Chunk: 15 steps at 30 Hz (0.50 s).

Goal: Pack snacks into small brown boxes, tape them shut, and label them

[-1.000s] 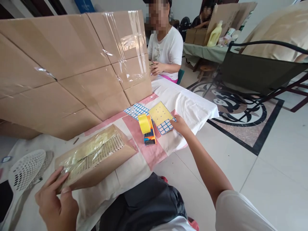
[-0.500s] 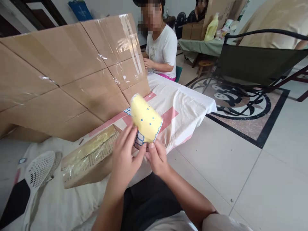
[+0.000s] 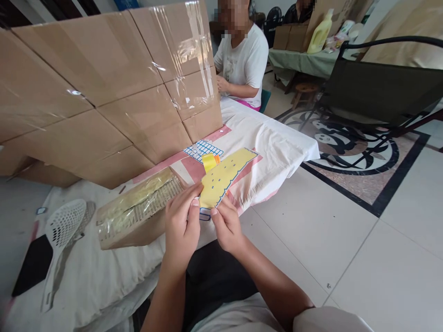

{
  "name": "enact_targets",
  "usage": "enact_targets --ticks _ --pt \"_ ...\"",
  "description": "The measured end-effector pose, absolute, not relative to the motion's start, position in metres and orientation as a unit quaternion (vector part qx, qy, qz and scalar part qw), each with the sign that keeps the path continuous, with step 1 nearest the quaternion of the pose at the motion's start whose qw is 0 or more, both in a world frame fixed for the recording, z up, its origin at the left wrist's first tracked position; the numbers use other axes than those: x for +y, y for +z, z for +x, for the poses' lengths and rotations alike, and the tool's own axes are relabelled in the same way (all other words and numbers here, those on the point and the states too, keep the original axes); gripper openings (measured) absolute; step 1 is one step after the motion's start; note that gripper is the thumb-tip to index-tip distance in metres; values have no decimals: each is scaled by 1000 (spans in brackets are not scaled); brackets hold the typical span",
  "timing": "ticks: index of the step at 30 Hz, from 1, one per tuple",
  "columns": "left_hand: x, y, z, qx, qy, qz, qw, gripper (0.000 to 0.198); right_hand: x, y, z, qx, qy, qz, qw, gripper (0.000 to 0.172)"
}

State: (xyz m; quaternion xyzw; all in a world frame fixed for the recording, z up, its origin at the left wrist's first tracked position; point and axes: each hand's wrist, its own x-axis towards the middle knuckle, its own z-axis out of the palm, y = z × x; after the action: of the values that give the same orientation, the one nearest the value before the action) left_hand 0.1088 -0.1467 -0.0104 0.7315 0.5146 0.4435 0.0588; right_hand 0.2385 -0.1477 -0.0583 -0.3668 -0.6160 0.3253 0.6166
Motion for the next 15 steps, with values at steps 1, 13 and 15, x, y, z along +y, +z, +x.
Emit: enact_targets --ticks 1,13,15 --pt "-147 -11 108 514 465 718 67 35 -148 -60 241 -611 325 -373 619 36" --pt "-161 -19 85 491 566 655 96 27 -16 -85 344 -386 422 -642 512 18" --pt "-161 -21 84 477 580 657 63 28 0 -82 356 -394 429 -665 467 16"
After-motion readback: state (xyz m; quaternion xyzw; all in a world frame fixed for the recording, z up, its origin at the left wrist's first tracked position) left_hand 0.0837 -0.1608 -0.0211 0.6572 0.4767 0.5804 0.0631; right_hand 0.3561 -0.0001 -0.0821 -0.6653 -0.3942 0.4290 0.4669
